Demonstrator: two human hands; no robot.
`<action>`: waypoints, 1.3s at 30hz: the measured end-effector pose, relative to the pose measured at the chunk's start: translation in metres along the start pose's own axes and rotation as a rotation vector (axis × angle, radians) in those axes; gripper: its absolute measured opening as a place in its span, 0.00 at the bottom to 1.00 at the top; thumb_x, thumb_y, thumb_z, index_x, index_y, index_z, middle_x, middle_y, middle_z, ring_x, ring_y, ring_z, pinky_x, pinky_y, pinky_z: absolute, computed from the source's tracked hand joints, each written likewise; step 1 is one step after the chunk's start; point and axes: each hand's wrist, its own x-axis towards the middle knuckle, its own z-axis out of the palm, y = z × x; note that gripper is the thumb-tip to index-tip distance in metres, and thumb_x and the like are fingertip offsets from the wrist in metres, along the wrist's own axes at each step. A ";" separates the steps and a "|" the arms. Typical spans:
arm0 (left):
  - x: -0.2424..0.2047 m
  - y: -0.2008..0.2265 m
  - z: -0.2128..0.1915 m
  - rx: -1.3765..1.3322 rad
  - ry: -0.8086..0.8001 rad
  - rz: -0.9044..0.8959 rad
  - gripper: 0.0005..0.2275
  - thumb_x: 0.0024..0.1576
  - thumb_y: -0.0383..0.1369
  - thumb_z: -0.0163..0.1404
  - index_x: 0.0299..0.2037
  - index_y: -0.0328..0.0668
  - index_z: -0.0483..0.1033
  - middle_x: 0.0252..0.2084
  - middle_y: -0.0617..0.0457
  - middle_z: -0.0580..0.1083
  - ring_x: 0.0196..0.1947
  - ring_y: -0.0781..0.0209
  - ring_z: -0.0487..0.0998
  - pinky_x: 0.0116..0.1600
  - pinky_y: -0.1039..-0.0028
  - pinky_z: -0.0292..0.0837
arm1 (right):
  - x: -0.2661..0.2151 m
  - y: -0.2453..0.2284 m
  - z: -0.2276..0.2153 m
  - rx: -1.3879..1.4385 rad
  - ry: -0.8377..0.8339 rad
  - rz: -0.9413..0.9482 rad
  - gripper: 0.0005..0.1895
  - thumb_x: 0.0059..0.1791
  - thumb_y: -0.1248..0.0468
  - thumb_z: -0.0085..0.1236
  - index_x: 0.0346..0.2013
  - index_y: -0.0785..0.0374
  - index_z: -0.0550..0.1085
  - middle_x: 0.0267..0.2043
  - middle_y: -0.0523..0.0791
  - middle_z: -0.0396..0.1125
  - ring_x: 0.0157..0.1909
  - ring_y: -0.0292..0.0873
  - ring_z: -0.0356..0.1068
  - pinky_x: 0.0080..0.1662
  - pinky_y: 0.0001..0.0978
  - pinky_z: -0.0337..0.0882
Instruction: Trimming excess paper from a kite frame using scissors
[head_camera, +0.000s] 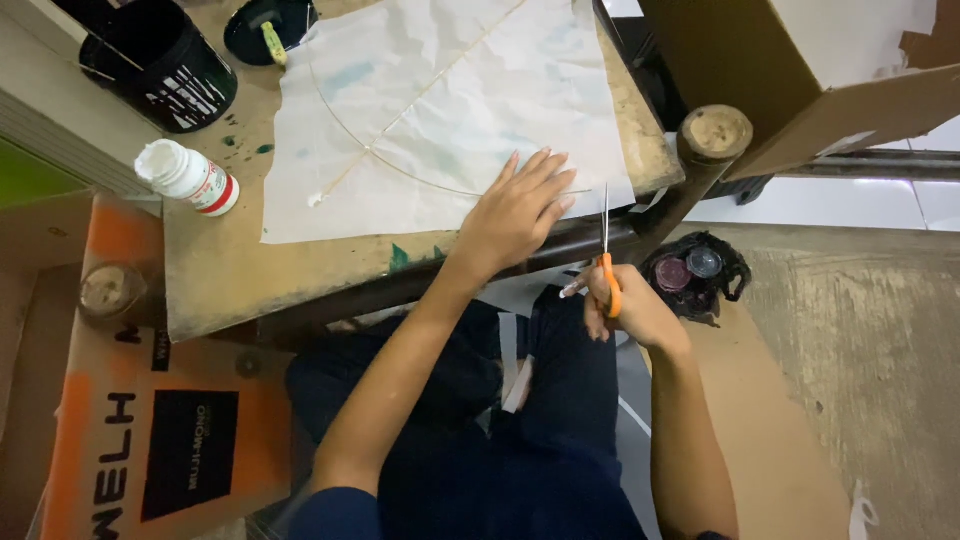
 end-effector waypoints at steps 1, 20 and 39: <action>-0.001 -0.002 0.002 0.000 0.000 0.000 0.17 0.68 0.41 0.40 0.65 0.51 0.69 0.68 0.44 0.66 0.72 0.46 0.61 0.76 0.46 0.42 | -0.001 -0.002 0.001 0.000 0.000 0.000 0.32 0.55 0.43 0.36 0.36 0.70 0.74 0.10 0.53 0.68 0.10 0.45 0.66 0.15 0.28 0.57; 0.000 0.002 0.007 0.017 0.199 -0.076 0.14 0.67 0.41 0.42 0.57 0.53 0.75 0.65 0.55 0.71 0.70 0.57 0.64 0.71 0.31 0.16 | 0.002 -0.005 0.002 -0.004 0.042 -0.036 0.34 0.56 0.42 0.36 0.34 0.70 0.75 0.07 0.49 0.64 0.08 0.39 0.61 0.15 0.24 0.53; -0.002 0.005 0.000 0.125 0.054 -0.098 0.16 0.67 0.46 0.39 0.57 0.60 0.77 0.67 0.55 0.69 0.72 0.57 0.60 0.68 0.24 0.15 | 0.009 0.010 0.000 -0.005 0.061 -0.015 0.34 0.57 0.41 0.35 0.33 0.69 0.75 0.07 0.50 0.64 0.08 0.43 0.63 0.15 0.27 0.54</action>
